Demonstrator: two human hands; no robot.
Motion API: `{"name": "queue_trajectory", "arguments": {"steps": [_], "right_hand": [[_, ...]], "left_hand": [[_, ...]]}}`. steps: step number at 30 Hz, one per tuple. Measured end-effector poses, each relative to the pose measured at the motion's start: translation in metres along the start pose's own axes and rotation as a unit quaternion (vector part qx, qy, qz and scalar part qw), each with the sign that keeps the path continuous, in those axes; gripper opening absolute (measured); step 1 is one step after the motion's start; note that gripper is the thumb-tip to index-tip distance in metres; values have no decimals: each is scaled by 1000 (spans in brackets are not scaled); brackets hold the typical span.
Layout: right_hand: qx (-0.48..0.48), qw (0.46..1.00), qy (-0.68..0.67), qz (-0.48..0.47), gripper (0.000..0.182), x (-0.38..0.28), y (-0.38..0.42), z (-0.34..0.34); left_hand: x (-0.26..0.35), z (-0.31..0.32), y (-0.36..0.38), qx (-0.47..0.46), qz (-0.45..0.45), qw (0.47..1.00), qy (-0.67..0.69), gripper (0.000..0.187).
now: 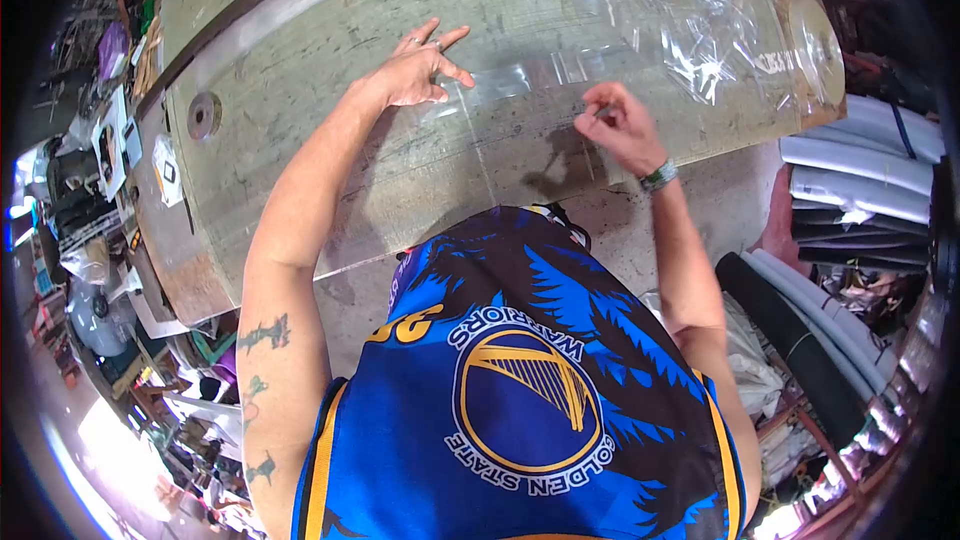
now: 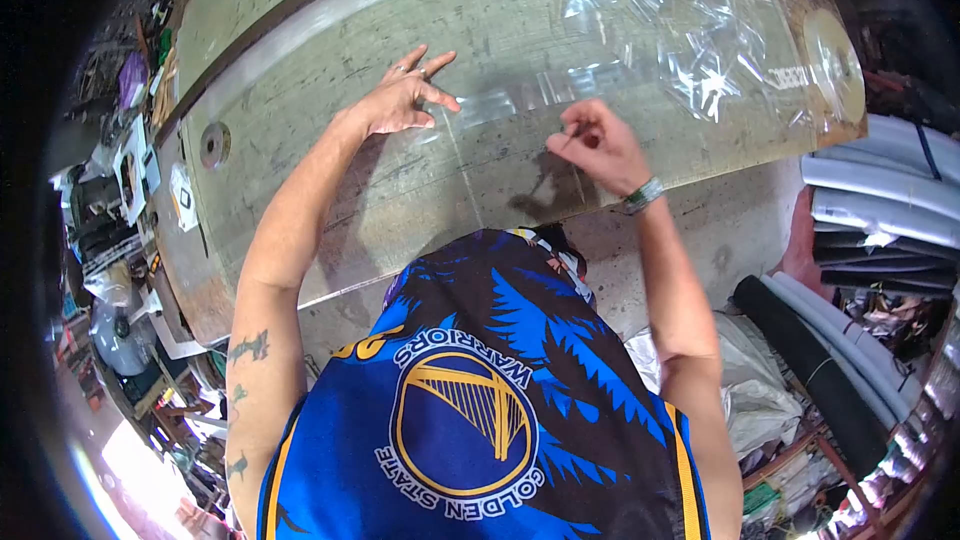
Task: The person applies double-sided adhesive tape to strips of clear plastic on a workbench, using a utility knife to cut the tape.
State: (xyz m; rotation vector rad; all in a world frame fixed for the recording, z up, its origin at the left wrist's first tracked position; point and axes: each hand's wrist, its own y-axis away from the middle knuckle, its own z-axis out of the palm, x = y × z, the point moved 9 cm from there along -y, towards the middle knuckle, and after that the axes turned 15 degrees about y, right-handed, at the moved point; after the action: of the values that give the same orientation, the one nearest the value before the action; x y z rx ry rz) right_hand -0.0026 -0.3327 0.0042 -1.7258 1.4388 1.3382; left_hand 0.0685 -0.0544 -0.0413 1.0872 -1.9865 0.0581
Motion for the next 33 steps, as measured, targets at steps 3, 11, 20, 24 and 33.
{"name": "queue_trajectory", "arguments": {"steps": [3, 11, 20, 24, 33], "right_hand": [[2, 1000, -15, -14, 20, -16, 9, 46], [28, 980, 141, 140, 45, -1, 31, 70], [125, 975, 168, -79, 29, -32, -34, 140], [139, 964, 201, -109, 25, -35, -48, 148], [148, 955, 228, -120, 22, -43, -51, 147]], "left_hand": [[-1, 2, 0, -3, 0, 1000, -12, 58], [1, 0, 0, 3, 6, 1000, -27, 58], [-4, 1, 0, 12, 23, 999, -38, 58], [-5, 1, 1, 8, 17, 999, -31, 59], [-4, 2, 2, 0, -5, 1000, -28, 59]]}}
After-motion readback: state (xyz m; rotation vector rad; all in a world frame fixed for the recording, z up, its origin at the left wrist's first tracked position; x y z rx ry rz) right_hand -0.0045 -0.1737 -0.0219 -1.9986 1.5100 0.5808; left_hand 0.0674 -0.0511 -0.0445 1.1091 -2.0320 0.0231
